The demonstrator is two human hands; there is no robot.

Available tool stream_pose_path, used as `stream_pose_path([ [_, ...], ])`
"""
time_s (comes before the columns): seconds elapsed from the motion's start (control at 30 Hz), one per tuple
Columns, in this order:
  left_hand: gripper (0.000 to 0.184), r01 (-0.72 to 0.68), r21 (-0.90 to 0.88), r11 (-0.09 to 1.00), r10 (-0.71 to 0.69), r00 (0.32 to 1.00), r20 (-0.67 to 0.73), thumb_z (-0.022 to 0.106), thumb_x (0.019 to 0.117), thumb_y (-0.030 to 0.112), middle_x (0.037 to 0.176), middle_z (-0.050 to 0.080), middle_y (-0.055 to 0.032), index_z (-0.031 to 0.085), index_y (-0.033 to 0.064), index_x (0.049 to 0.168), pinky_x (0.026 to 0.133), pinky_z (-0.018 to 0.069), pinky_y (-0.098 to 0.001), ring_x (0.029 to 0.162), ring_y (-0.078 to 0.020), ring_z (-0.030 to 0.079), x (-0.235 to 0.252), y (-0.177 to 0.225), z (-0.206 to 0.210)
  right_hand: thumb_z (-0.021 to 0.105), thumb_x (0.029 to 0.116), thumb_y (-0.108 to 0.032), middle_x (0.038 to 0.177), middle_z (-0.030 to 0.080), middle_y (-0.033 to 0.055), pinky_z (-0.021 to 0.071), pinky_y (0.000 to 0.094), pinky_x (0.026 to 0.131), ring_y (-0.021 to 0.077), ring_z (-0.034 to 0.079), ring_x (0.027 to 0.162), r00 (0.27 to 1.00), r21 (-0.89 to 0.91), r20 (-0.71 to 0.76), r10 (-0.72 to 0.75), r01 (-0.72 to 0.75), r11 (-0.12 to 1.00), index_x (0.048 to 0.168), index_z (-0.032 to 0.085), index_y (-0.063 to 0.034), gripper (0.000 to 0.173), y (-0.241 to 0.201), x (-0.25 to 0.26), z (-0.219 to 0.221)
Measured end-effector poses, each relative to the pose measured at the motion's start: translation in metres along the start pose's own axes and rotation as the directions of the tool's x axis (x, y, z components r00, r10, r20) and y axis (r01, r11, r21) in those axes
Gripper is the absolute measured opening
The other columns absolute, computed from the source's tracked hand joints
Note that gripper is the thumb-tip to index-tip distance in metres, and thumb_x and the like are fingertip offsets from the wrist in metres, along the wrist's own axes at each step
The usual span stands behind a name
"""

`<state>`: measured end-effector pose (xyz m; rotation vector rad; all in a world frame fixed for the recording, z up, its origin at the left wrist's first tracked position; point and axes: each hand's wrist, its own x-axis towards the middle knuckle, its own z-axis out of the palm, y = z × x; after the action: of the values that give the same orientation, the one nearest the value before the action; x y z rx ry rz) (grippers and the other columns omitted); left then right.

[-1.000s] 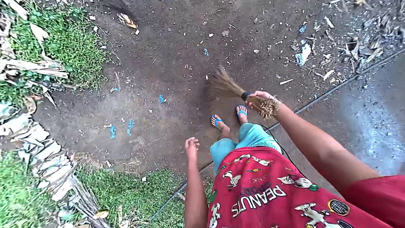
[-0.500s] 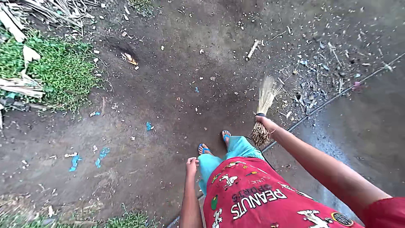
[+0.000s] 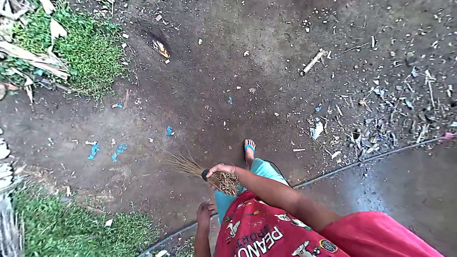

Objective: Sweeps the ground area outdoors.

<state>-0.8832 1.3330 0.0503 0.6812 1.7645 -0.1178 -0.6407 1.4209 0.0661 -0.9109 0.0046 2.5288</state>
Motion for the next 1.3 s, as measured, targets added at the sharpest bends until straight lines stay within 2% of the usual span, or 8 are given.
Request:
stream_pose_path([
  [0.17,0.033,-0.194,0.172,0.966,0.18,0.979,0.09,0.041,0.1091,0.014,0.111,0.067,-0.0223,0.059,-0.0075,0.127,0.079,0.0529,-0.0433,0.09,-0.0257,0.065,-0.018,0.032,0.051,0.03,0.1057,-0.032,0.078,0.067,0.0045,0.0551,0.0271,0.058,0.0133,0.065,0.065,0.961,0.309,-0.163,-0.223,0.264,0.914,0.097,0.06,-0.0093,0.038,0.019,-0.096,-0.135],
  [0.37,0.034,-0.207,0.332,0.92,0.17,0.976,0.139,0.041,0.1101,0.015,0.114,0.067,-0.0234,0.056,-0.0069,0.131,0.087,0.054,-0.0468,0.094,-0.0293,0.067,0.004,0.081,0.072,0.029,0.1062,-0.046,0.093,0.066,0.012,0.0608,0.0252,0.062,0.0182,0.07,0.073,0.775,0.677,-0.493,-0.394,0.627,0.386,0.112,0.054,-0.0012,0.051,0.059,-0.293,-0.295],
  [0.5,0.036,-0.257,0.283,0.924,0.239,0.966,0.097,0.037,0.1107,0.017,0.114,0.067,-0.0206,0.055,-0.0043,0.133,0.079,0.0534,-0.0431,0.089,-0.0252,0.066,0.012,0.126,0.076,0.034,0.1064,-0.044,0.09,0.064,0.0133,0.0615,0.0268,0.065,0.0202,0.07,0.073,0.7,0.697,-0.599,-0.389,0.695,0.177,0.111,0.052,-0.0006,0.047,0.037,-0.318,-0.275],
  [0.67,0.035,-0.327,0.195,0.925,0.319,0.945,0.07,0.035,0.1106,0.015,0.111,0.068,-0.0165,0.057,-0.0027,0.13,0.072,0.0524,-0.0394,0.087,-0.0215,0.066,0.005,0.148,0.093,0.03,0.103,-0.046,0.072,0.065,0.0041,0.056,0.0287,0.053,0.0143,0.065,0.06,0.649,0.546,-0.654,-0.388,0.76,0.351,0.09,0.057,-0.0116,0.045,-0.022,-0.237,-0.171],
  [0.9,0.033,-0.348,0.115,0.93,0.334,0.934,0.123,0.035,0.1036,0.0,0.111,0.067,-0.0228,0.056,-0.0138,0.125,0.085,0.0532,-0.0374,0.092,-0.0205,0.064,-0.003,0.07,0.102,0.046,0.1002,-0.04,0.077,0.061,0.0078,0.0547,0.0408,0.058,0.0198,0.063,0.067,0.857,0.714,-0.491,-0.153,0.497,0.492,0.097,0.054,-0.0129,0.028,-0.062,-0.119,-0.004],
  [1.03,0.027,-0.272,-0.019,0.962,0.268,0.958,-0.102,0.038,0.1015,-0.007,0.102,0.065,-0.0186,0.057,-0.0153,0.118,0.082,0.0505,-0.0288,0.086,-0.013,0.06,-0.004,0.042,0.102,0.046,0.102,-0.037,0.08,0.066,0.0073,0.0566,0.0299,0.058,0.017,0.066,0.067,0.937,0.717,-0.218,-0.273,0.343,0.607,0.097,0.058,-0.0097,0.03,-0.052,-0.098,-0.074],
  [1.1,0.026,-0.194,0.081,0.978,0.199,0.978,-0.06,0.039,0.1037,-0.006,0.103,0.064,-0.0186,0.058,-0.0127,0.12,0.079,0.0507,-0.0311,0.084,-0.0154,0.059,-0.001,0.054,0.099,0.048,0.1044,-0.035,0.088,0.068,0.0101,0.0599,0.0255,0.07,0.0179,0.07,0.077,0.88,0.8,-0.113,-0.462,0.356,0.483,0.099,0.061,-0.0047,0.033,-0.033,-0.108,-0.145],
  [1.3,0.033,-0.192,0.355,0.915,0.143,0.977,0.161,0.036,0.1089,0.007,0.12,0.066,-0.0223,0.054,-0.0047,0.135,0.081,0.053,-0.0441,0.094,-0.027,0.066,0.019,0.134,0.09,0.032,0.106,-0.044,0.09,0.065,0.0097,0.0589,0.0248,0.06,0.0166,0.068,0.072,0.709,0.689,-0.515,-0.482,0.677,0.26,0.109,0.055,-0.0046,0.045,0.062,-0.271,-0.265],
])
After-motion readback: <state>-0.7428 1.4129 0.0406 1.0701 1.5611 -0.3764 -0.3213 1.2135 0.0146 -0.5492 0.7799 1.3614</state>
